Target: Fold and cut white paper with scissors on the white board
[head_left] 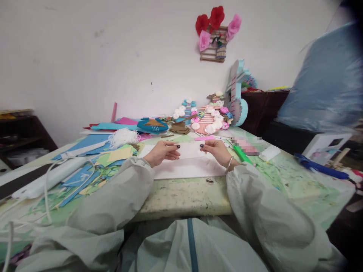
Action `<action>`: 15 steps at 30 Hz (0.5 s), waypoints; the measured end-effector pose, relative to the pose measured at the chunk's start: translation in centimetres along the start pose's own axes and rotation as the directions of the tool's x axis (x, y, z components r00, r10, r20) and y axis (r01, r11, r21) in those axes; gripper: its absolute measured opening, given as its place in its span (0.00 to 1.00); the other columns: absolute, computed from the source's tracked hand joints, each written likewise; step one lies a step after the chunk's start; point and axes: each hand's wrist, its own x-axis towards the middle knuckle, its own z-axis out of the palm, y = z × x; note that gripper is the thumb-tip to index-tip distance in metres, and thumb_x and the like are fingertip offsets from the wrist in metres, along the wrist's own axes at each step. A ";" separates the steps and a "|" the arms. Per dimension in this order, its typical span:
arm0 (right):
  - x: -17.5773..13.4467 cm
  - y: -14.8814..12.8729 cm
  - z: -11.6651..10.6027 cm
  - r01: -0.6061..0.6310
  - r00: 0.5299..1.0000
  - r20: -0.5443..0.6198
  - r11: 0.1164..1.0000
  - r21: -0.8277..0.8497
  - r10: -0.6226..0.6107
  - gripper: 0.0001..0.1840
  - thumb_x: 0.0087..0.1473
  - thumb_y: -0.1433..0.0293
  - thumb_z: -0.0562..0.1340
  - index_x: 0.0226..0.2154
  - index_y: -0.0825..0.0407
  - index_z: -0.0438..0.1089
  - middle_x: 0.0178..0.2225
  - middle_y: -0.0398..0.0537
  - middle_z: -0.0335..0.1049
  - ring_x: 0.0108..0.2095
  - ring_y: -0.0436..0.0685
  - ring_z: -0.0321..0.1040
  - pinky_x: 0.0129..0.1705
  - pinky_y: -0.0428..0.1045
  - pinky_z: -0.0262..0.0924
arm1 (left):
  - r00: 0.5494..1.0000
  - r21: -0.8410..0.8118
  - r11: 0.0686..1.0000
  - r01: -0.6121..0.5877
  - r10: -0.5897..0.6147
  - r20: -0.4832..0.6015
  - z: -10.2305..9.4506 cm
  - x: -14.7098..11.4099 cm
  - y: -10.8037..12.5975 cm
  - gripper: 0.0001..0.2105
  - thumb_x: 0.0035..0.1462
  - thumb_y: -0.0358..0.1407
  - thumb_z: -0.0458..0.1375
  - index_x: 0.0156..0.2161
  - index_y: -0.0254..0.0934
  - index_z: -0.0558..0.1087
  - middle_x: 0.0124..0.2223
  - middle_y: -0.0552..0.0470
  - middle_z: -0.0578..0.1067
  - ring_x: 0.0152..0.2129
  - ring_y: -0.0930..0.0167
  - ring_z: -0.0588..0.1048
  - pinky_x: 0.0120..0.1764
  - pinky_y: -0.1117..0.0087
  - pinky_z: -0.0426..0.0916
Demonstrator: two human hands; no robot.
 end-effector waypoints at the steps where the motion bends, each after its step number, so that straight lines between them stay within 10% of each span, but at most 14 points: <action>1: 0.0 0.0 0.0 0.002 1.000 -0.002 1.000 0.001 -0.002 0.16 0.39 0.59 0.68 0.23 0.56 0.72 0.22 0.45 0.71 0.21 0.48 0.61 0.25 0.45 0.56 | 1.000 -0.027 1.000 -0.001 0.001 -0.005 0.1 0.1 -0.1 0.16 0.38 0.42 0.68 0.31 0.34 0.75 0.28 0.43 0.79 0.23 0.67 0.77 0.26 0.71 0.70; 10: -0.3 -0.9 0.0 -0.039 0.989 -0.142 0.996 0.079 0.049 0.15 0.33 0.62 0.71 0.19 0.55 0.70 0.15 0.40 0.65 0.16 0.45 0.56 0.18 0.43 0.53 | 0.993 -0.231 0.966 -0.116 0.115 -0.019 0.2 0.5 -0.6 0.12 0.39 0.35 0.68 0.31 0.30 0.77 0.37 0.40 0.79 0.37 0.62 0.77 0.45 0.62 0.70; 15: -0.6 -1.4 0.3 -0.183 0.977 -0.061 0.946 0.268 0.206 0.16 0.35 0.62 0.71 0.25 0.55 0.70 0.26 0.51 0.75 0.25 0.53 0.72 0.24 0.45 0.65 | 0.987 -0.256 0.954 -0.157 0.145 -0.064 0.3 0.5 -0.5 0.13 0.39 0.36 0.69 0.32 0.30 0.77 0.33 0.42 0.79 0.34 0.64 0.78 0.44 0.62 0.70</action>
